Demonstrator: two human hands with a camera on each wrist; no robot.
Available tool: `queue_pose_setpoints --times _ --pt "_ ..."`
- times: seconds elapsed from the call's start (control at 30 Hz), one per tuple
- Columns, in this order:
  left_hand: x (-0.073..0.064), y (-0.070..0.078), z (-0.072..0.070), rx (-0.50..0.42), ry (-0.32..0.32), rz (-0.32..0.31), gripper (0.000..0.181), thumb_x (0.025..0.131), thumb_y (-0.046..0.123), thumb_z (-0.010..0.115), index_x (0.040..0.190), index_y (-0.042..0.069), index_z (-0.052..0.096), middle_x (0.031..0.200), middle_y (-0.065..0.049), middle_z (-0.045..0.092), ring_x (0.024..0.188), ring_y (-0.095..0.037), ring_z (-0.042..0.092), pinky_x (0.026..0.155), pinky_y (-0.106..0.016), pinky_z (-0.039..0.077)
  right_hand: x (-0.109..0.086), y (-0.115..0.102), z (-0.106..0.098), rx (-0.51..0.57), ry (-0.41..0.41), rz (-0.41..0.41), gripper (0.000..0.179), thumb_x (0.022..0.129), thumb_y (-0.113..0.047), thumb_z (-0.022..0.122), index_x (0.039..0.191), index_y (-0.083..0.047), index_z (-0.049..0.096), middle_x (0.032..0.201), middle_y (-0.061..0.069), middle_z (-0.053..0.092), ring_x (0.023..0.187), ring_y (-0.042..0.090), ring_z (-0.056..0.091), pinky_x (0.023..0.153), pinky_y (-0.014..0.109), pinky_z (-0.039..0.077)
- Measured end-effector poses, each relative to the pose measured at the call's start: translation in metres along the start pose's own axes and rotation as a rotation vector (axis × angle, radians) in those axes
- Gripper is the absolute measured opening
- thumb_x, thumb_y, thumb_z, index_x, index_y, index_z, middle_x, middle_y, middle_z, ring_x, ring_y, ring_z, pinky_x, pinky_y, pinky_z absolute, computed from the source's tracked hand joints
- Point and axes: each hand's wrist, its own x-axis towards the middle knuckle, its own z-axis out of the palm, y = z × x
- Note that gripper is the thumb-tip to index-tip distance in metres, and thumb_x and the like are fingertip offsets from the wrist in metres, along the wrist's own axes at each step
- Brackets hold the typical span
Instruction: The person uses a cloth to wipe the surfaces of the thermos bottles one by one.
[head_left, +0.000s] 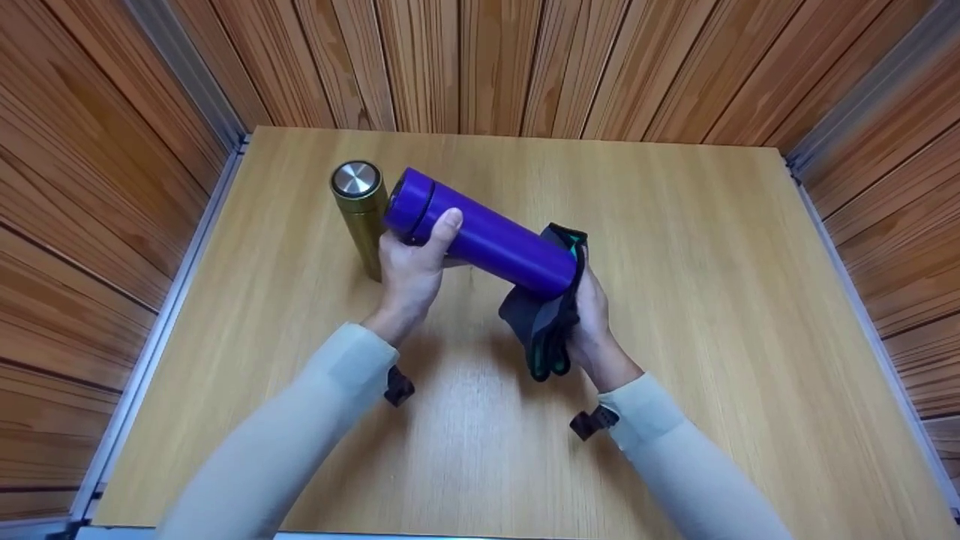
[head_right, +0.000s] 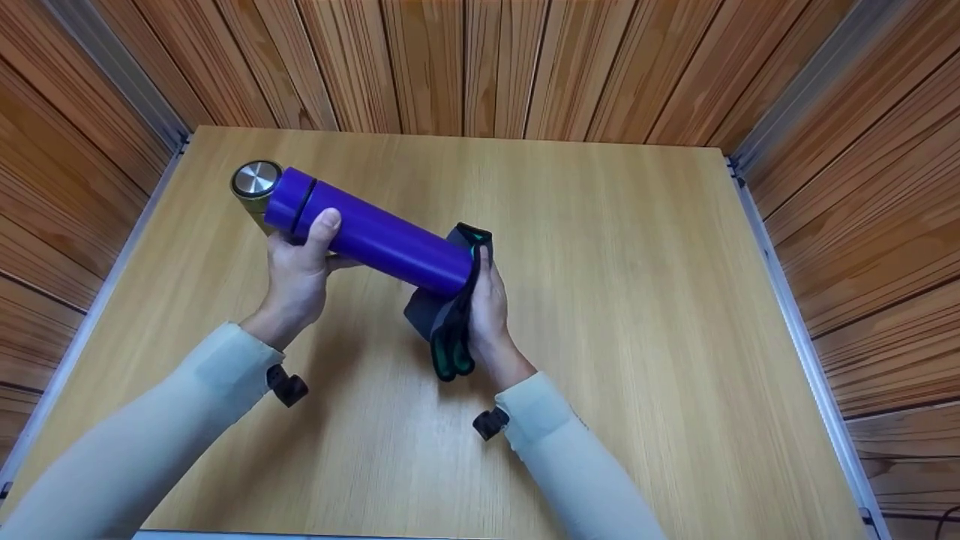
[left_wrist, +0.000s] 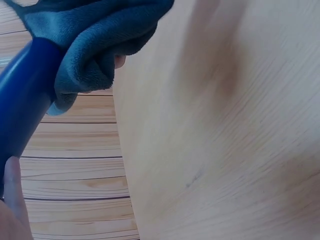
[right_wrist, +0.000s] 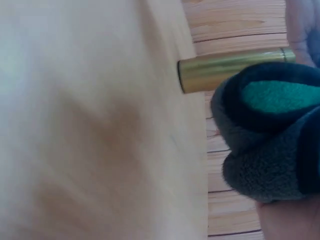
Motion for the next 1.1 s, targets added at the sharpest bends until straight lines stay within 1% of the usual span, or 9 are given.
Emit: queue_pose_setpoints --times 0.13,0.2,0.37,0.47,0.57,0.67,0.83,1.0,1.1 --pt "-0.001 -0.002 0.000 0.004 0.009 0.052 0.049 0.092 0.032 0.076 0.128 0.006 0.056 0.116 -0.015 0.070 0.102 -0.032 0.073 0.085 -0.045 0.060 -0.001 0.001 0.005 -0.004 0.039 0.031 0.048 0.109 -0.052 0.034 0.126 -0.013 0.056 0.114 0.004 0.056 0.105 0.021 0.051 0.097 0.036 0.038" --pt "-0.002 -0.004 -0.001 0.003 0.018 0.066 0.048 0.093 0.031 0.076 0.128 0.006 0.055 0.116 -0.014 0.070 0.102 -0.031 0.073 0.085 -0.045 0.060 -0.002 0.002 0.007 -0.032 0.050 -0.007 0.053 0.109 -0.055 0.032 0.128 -0.012 0.057 0.112 0.006 0.058 0.102 0.021 0.053 0.095 0.036 0.040" --pt "-0.003 -0.006 0.000 0.042 0.036 0.126 0.043 0.093 0.028 0.076 0.124 0.006 0.057 0.113 -0.013 0.071 0.099 -0.030 0.074 0.081 -0.045 0.061 -0.007 0.008 0.012 -0.250 0.095 -0.252 0.057 0.111 -0.051 0.025 0.135 -0.008 0.053 0.120 0.008 0.057 0.108 0.019 0.052 0.100 0.034 0.037" --pt "-0.003 -0.006 0.000 0.054 0.039 0.145 0.042 0.093 0.027 0.076 0.124 0.005 0.058 0.113 -0.013 0.071 0.099 -0.030 0.074 0.080 -0.045 0.061 -0.009 0.013 0.013 -0.412 0.160 -0.398 0.048 0.112 -0.043 0.030 0.136 -0.005 0.049 0.124 0.010 0.056 0.112 0.020 0.051 0.100 0.033 0.037" --pt "-0.004 -0.005 0.000 0.036 0.053 0.118 0.045 0.093 0.029 0.076 0.125 0.006 0.057 0.116 -0.013 0.070 0.101 -0.029 0.073 0.081 -0.045 0.061 -0.011 0.018 0.013 -0.517 0.228 -0.491 0.041 0.111 -0.037 0.041 0.136 -0.005 0.048 0.120 0.011 0.058 0.106 0.020 0.054 0.092 0.033 0.041" --pt "-0.004 -0.005 0.000 0.026 0.082 0.073 0.048 0.092 0.033 0.077 0.127 0.008 0.055 0.117 -0.011 0.069 0.103 -0.028 0.073 0.083 -0.043 0.060 -0.011 0.024 0.012 -0.514 0.235 -0.547 0.039 0.111 -0.032 0.043 0.139 -0.004 0.045 0.120 0.011 0.057 0.105 0.020 0.055 0.090 0.032 0.043" --pt "-0.003 -0.004 -0.002 0.013 0.099 0.031 0.051 0.093 0.034 0.076 0.130 0.009 0.052 0.120 -0.011 0.068 0.105 -0.027 0.072 0.085 -0.043 0.060 -0.011 0.029 0.013 -0.382 0.157 -0.517 0.041 0.113 -0.033 0.032 0.139 -0.005 0.043 0.126 0.011 0.055 0.111 0.021 0.052 0.100 0.034 0.039" --pt "-0.002 -0.002 -0.006 -0.001 0.069 0.049 0.048 0.093 0.030 0.075 0.129 0.008 0.053 0.118 -0.014 0.068 0.103 -0.031 0.073 0.082 -0.045 0.061 -0.009 0.019 0.008 -0.276 0.076 -0.351 0.056 0.111 -0.049 0.022 0.139 -0.008 0.047 0.127 0.011 0.054 0.117 0.021 0.048 0.106 0.034 0.031" --pt "-0.001 0.000 -0.008 0.004 0.040 0.063 0.047 0.093 0.028 0.076 0.128 0.006 0.054 0.117 -0.015 0.069 0.102 -0.032 0.073 0.081 -0.047 0.061 -0.006 0.009 0.001 -0.277 -0.004 -0.244 0.065 0.108 -0.057 0.020 0.139 -0.009 0.049 0.125 0.011 0.052 0.116 0.023 0.047 0.105 0.036 0.031"
